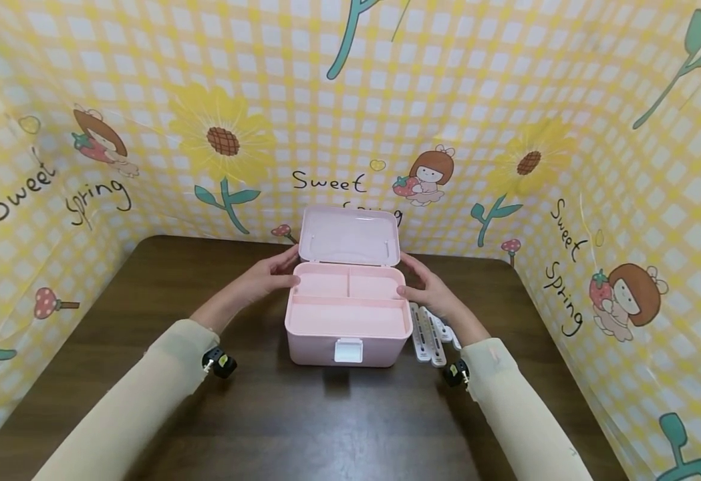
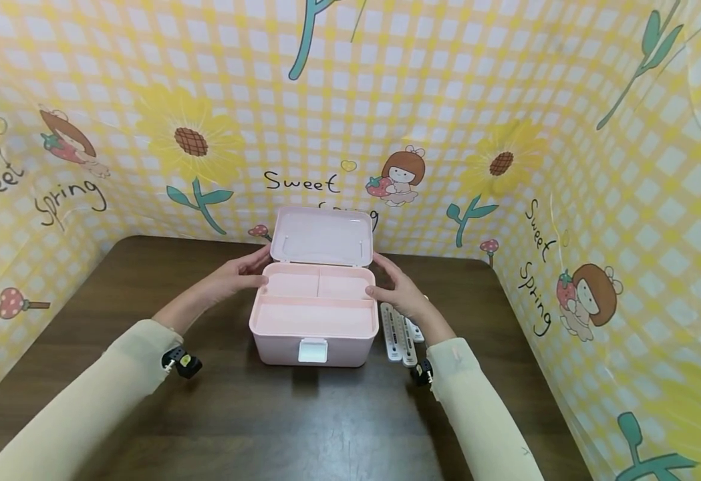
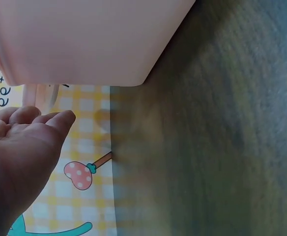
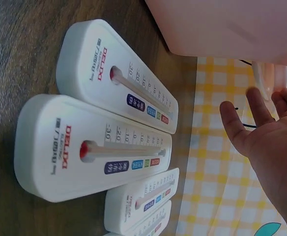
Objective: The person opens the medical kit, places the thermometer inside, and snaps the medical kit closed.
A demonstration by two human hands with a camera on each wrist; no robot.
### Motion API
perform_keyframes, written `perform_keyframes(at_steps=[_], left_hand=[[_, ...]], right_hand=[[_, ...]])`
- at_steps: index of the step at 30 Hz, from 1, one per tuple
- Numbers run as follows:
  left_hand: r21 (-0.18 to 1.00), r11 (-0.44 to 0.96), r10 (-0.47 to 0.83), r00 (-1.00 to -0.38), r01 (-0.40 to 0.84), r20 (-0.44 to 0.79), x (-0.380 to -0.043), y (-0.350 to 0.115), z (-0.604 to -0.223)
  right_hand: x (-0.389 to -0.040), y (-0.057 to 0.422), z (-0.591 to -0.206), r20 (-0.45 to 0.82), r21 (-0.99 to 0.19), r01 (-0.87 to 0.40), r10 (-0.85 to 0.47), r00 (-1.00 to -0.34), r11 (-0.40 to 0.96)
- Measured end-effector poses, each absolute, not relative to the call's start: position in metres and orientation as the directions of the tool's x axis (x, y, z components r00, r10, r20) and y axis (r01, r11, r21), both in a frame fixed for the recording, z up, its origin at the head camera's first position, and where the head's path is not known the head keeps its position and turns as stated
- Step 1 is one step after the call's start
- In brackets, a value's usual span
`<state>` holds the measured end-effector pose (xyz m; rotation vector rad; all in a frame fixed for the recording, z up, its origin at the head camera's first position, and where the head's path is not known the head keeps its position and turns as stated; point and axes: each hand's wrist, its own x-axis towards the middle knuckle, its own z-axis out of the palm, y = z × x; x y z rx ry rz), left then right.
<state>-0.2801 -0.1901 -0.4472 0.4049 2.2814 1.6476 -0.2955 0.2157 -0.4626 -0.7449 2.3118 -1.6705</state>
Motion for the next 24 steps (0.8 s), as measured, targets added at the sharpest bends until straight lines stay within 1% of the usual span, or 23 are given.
perform_keyframes(at_steps=[8,13,16,20,24], left_hand=[[0.954,0.297,0.365,-0.927,0.032,-0.083,-0.275,-0.191,-0.452],[0.957,0.289,0.352,-0.933,0.027,-0.079,-0.271,-0.189,-0.452],[0.966,0.260,0.353,-0.932,0.016,-0.079,-0.270,-0.188,-0.455],[0.978,0.209,0.339,-0.938,-0.007,-0.079,-0.266,-0.186,-0.461],[0.980,0.198,0.276,-0.960,0.018,-0.038,-0.256,-0.182,-0.464]], right_hand=[[-0.288,0.211,-0.458,0.051,-0.965,-0.174,-0.514,-0.856,0.195],[-0.287,0.210,-0.459,0.006,-0.971,-0.124,-0.501,-0.866,0.203],[-0.287,0.209,-0.460,0.000,-0.970,-0.119,-0.489,-0.872,0.213],[-0.284,0.210,-0.461,0.014,-0.958,-0.145,-0.465,-0.885,0.248],[-0.281,0.211,-0.462,0.019,-0.946,-0.158,-0.440,-0.898,0.282]])
